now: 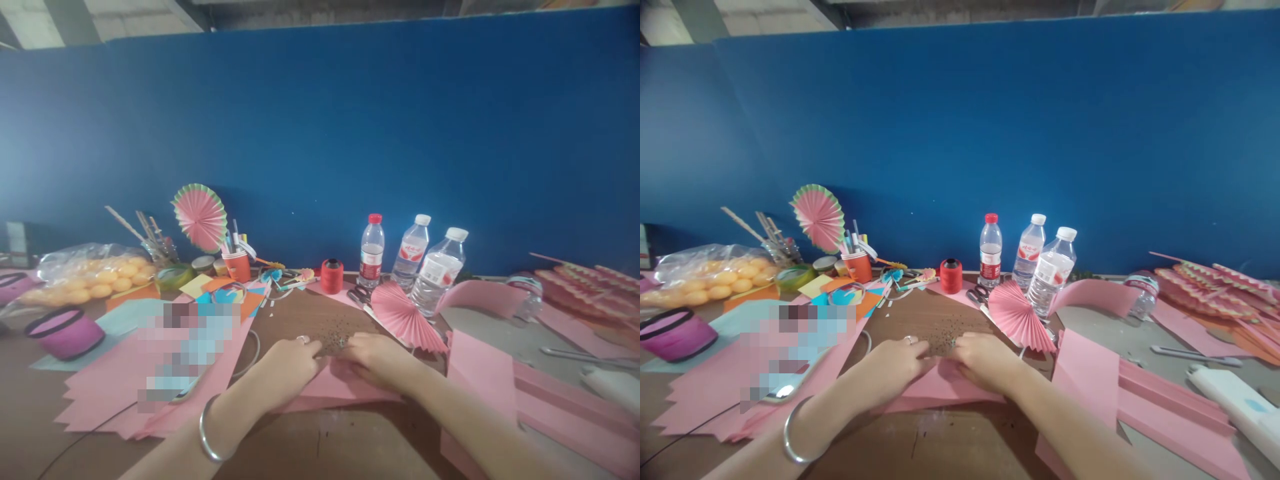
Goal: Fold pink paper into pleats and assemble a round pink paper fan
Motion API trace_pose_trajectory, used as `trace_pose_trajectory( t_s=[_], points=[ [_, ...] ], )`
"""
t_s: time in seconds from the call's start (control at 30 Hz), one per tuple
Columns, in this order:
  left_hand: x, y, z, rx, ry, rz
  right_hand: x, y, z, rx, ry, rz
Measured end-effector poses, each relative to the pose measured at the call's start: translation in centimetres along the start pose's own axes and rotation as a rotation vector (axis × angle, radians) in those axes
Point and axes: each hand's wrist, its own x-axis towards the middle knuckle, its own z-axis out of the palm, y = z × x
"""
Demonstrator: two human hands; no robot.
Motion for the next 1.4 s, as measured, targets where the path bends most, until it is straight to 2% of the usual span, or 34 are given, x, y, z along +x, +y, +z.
trace_pose_trajectory(
  t_s=[0.07,0.13,0.23,0.37,0.53,0.63,0.83,1.07,1.17,1.4],
  points=[
    [0.3,0.1,0.1,-0.056,-0.021,-0.054,0.6,-0.1,0.8,0.025,0.050,-0.010],
    [0.8,0.2,0.2,-0.152,-0.055,-0.175,1.1,0.1,1.3,0.046,0.059,-0.012],
    [1.1,0.3,0.4,-0.237,-0.078,-0.333,1.2,1.0,1.1,0.119,-0.004,0.006],
    [-0.4,0.1,0.3,-0.262,-0.066,-0.326,0.1,2.9,-0.4,0.231,-0.113,0.085],
    [-2.2,-0.6,-0.2,-0.287,-0.054,-0.297,-1.5,4.5,-1.9,0.252,-0.153,0.194],
    [-1.5,-0.7,-0.3,-0.258,-0.021,-0.338,-1.6,3.8,-2.0,0.220,-0.146,0.279],
    [0.7,-1.0,-0.1,-0.293,-0.001,-0.376,-0.2,1.2,-0.7,0.106,-0.055,0.435],
    [-0.3,-2.5,0.7,-0.442,-0.030,-0.393,-1.6,2.8,-1.9,0.146,-0.110,0.504],
    [-0.8,-2.9,1.0,-0.460,-0.039,-0.412,-2.0,2.8,-2.2,0.138,-0.101,0.503],
    [-0.9,-2.6,0.8,-0.471,-0.045,-0.426,-0.3,-0.3,-0.7,0.097,0.005,0.336]
  ],
)
